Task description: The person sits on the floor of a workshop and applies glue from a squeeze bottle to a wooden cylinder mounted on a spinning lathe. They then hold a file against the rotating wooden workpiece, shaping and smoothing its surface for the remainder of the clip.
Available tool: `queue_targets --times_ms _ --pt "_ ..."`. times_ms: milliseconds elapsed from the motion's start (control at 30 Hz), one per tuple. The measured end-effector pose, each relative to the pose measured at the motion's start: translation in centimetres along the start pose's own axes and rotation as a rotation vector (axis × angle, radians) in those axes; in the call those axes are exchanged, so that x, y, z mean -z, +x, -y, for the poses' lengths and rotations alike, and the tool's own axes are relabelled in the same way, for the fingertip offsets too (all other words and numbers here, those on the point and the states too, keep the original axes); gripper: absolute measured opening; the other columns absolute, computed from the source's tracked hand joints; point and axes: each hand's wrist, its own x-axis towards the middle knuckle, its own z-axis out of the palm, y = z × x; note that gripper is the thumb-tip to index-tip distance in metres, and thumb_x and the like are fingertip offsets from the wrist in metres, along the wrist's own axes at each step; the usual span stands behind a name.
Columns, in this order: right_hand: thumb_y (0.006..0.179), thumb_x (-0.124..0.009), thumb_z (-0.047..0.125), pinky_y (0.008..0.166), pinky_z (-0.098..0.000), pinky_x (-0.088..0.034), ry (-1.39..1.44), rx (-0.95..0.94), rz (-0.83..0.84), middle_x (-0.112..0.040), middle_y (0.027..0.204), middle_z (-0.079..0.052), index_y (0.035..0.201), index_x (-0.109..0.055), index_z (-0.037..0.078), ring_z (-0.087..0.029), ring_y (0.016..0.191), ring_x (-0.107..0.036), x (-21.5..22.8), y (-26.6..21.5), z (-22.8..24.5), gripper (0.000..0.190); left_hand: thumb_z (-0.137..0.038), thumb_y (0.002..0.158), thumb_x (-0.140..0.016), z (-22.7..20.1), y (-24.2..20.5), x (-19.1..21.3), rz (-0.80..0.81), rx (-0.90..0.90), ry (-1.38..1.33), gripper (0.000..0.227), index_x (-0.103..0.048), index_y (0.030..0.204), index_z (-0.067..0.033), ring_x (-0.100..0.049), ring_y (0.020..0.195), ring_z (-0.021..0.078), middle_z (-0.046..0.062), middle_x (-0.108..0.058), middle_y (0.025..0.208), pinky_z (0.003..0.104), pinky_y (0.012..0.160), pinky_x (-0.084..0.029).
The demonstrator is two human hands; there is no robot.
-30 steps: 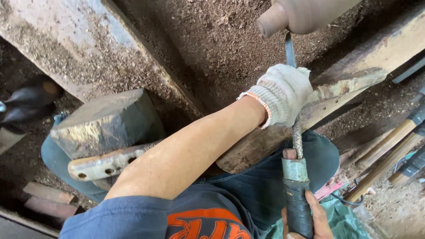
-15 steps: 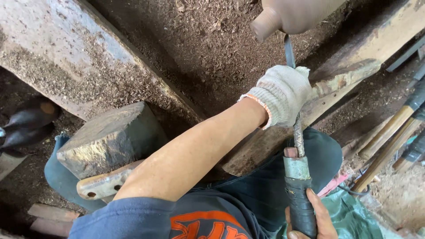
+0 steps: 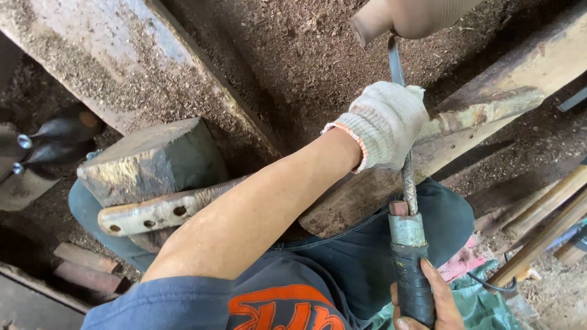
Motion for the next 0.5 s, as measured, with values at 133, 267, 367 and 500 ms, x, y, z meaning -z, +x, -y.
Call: queue_targets --times_ms 133,267,367,500 --pt "0.063 -0.083 -0.005 0.061 -0.0383 -0.059 0.049 0.056 0.053 -0.067 0.106 -0.033 0.158 -0.038 0.013 -0.028 0.076 -0.073 -0.1 0.7 0.4 0.107 -0.024 0.058 -0.085 -0.5 -0.3 0.4 0.027 0.047 0.024 0.046 -0.069 0.095 -0.0003 -0.073 0.077 0.0361 0.016 -0.070 0.081 0.043 0.067 -0.059" --pt "0.066 -0.082 -0.007 0.057 -0.0367 -0.057 0.196 0.040 0.158 -0.068 0.103 -0.035 0.161 -0.036 0.017 -0.028 0.070 -0.071 1.7 1.9 -0.6 0.108 -0.023 0.061 -0.084 -1.0 -0.4 0.5 0.024 0.068 0.056 0.041 -0.070 0.093 -0.0021 -0.073 0.080 0.0359 0.016 -0.070 0.081 0.043 0.070 -0.059" --pt "0.074 -0.084 -0.007 0.060 -0.0359 -0.057 0.264 0.130 0.317 -0.066 0.107 -0.035 0.163 -0.033 0.017 -0.027 0.076 -0.070 2.9 2.7 -0.8 0.105 -0.025 0.061 -0.085 -1.6 -0.1 1.3 0.097 0.138 0.059 0.042 -0.068 0.094 -0.0030 -0.073 0.080 0.0354 0.015 -0.071 0.082 0.042 0.071 -0.059" --pt "0.067 -0.085 -0.004 0.062 -0.0362 -0.059 0.065 0.069 0.248 -0.069 0.102 -0.033 0.160 -0.034 0.016 -0.024 0.071 -0.070 5.8 2.8 0.1 0.108 -0.025 0.061 -0.085 -2.7 0.1 0.3 0.117 0.182 0.046 0.047 -0.066 0.097 -0.0007 -0.073 0.078 0.0355 0.016 -0.070 0.080 0.042 0.068 -0.059"
